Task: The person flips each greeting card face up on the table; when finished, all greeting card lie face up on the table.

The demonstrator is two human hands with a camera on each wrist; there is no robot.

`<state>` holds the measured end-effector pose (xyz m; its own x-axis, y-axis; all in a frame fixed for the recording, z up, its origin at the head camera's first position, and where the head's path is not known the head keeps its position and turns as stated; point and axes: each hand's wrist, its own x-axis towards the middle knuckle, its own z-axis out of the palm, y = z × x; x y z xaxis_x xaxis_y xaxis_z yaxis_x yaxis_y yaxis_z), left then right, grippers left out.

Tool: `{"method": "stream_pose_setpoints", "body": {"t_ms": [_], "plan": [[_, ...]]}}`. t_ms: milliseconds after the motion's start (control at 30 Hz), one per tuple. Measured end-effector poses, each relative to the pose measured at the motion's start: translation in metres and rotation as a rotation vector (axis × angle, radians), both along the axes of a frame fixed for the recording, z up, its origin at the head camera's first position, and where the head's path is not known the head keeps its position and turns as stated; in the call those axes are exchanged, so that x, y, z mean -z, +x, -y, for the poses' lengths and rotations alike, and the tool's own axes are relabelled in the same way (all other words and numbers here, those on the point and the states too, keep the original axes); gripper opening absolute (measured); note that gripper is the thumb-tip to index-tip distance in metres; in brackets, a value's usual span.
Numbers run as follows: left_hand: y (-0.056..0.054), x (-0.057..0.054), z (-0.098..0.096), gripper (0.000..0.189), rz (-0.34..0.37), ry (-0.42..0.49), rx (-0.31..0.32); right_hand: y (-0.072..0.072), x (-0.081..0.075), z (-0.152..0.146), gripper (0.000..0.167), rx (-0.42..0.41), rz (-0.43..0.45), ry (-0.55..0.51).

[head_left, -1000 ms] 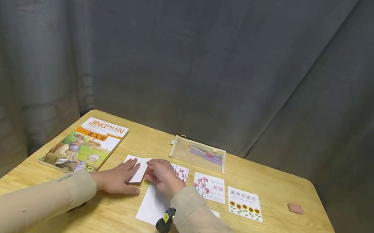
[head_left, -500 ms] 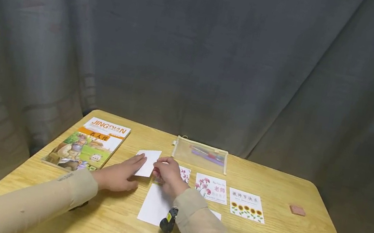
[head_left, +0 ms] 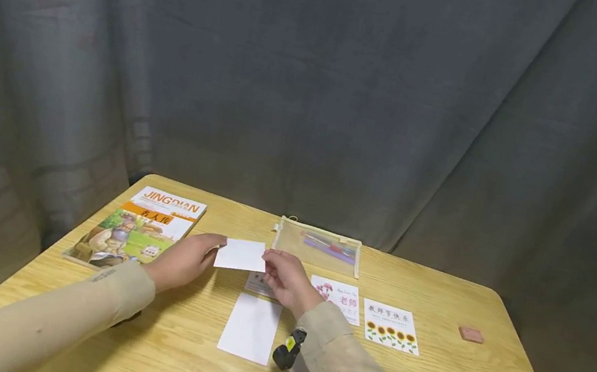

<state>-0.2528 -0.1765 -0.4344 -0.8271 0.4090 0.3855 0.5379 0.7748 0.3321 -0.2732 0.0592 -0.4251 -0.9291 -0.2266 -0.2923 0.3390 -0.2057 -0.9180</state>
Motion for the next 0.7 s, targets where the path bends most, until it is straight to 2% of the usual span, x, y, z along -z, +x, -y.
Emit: {"method": "stream_pose_setpoints", "body": {"t_ms": [133,233,400,567,700], "plan": [[0.000,-0.004,-0.002,0.013,0.083,0.099,-0.054,-0.001,0.001,-0.001,0.017,-0.005,0.018,-0.094],[-0.001,-0.006,-0.001,0.012,0.149,0.162,-0.083,-0.002,0.001,0.000,0.020,-0.020,0.019,-0.099],[-0.001,-0.006,-0.001,0.013,0.201,0.234,-0.093,-0.002,0.004,0.002,0.018,-0.036,-0.043,0.049],[-0.001,-0.007,0.000,0.013,0.268,0.279,-0.084,0.001,0.007,0.003,0.015,-0.023,-0.149,0.246],[-0.003,-0.013,0.001,0.025,0.341,0.329,-0.093,0.003,0.005,0.005,0.013,-0.024,-0.238,0.326]]}}
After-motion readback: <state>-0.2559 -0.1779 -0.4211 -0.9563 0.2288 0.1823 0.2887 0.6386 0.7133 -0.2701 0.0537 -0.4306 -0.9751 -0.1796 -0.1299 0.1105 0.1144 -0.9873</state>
